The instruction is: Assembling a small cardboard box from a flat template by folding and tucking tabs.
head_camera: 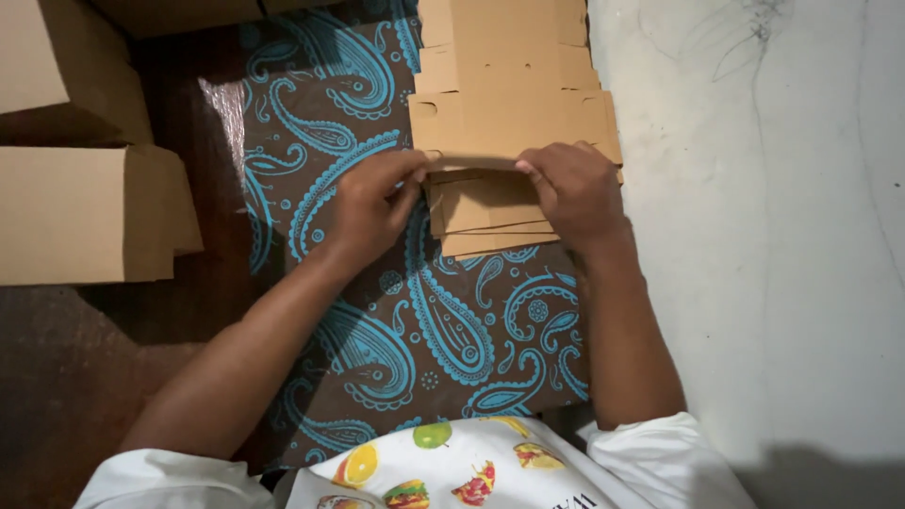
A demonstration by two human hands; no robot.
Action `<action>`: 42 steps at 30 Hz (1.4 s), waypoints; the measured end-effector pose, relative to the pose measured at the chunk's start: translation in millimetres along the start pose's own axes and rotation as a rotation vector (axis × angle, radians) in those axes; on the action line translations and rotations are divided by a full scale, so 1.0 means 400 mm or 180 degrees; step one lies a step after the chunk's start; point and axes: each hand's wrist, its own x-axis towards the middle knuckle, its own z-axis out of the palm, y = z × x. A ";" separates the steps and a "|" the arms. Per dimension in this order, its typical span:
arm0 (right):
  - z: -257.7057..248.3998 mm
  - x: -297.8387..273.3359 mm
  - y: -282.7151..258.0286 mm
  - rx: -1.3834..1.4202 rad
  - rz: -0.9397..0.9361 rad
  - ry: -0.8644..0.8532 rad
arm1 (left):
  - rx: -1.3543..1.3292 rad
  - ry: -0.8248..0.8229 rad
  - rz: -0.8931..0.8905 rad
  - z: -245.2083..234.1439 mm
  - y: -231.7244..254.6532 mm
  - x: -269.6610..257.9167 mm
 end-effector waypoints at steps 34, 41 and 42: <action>-0.131 0.048 -0.130 0.1924 0.2364 -0.2415 | -0.4168 0.0471 -0.3748 -0.191 -0.229 0.016; -0.144 0.053 -0.092 0.2260 0.1597 -0.1731 | -0.3554 -0.0281 -0.3773 -0.223 -0.200 0.032; -0.119 0.037 -0.050 0.2256 0.1595 -0.1725 | -0.3555 -0.0284 -0.3766 -0.228 -0.192 0.031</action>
